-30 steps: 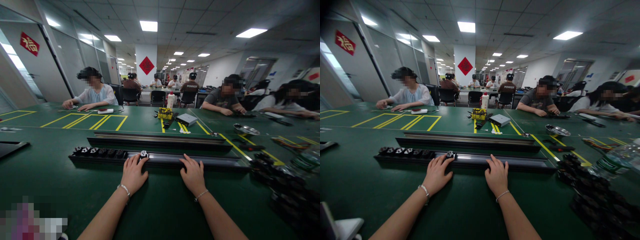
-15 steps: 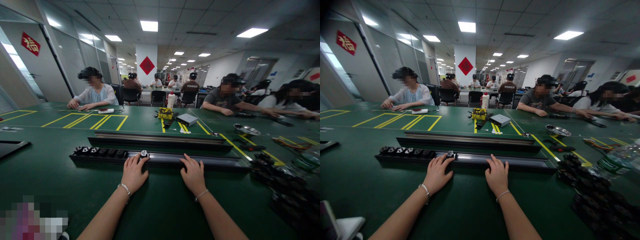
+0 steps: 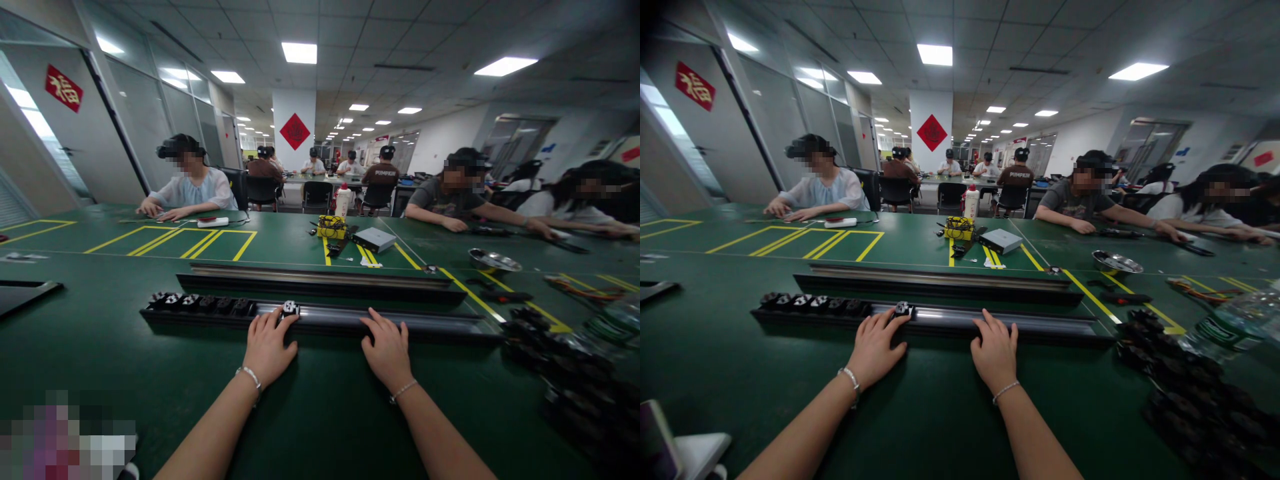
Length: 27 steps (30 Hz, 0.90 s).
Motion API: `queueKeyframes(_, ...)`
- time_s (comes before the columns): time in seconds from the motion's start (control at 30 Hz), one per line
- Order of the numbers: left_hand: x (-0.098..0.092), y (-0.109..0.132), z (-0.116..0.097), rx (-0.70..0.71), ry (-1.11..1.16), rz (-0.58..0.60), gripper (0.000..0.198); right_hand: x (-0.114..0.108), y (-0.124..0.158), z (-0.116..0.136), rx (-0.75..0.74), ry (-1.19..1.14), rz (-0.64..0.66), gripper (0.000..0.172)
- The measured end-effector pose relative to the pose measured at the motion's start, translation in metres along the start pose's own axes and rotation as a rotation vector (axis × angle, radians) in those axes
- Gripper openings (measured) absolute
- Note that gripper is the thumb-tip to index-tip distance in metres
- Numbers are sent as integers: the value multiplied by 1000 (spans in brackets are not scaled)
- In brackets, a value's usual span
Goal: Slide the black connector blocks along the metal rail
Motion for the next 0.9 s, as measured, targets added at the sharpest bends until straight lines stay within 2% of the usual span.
queueKeyframes(0.9, 3, 1, 0, 9, -24, -2, 50, 3, 1, -3, 3, 0, 8, 40)
Point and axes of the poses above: each hand's wrist, its own y-axis away from the middle knuckle, its own x-axis out of the palm, z = x × y, the point moved 10 cm from there along -y, towards the middle knuckle, and after that the axes turned 12 degrees about -x, right-handed, at the moved point
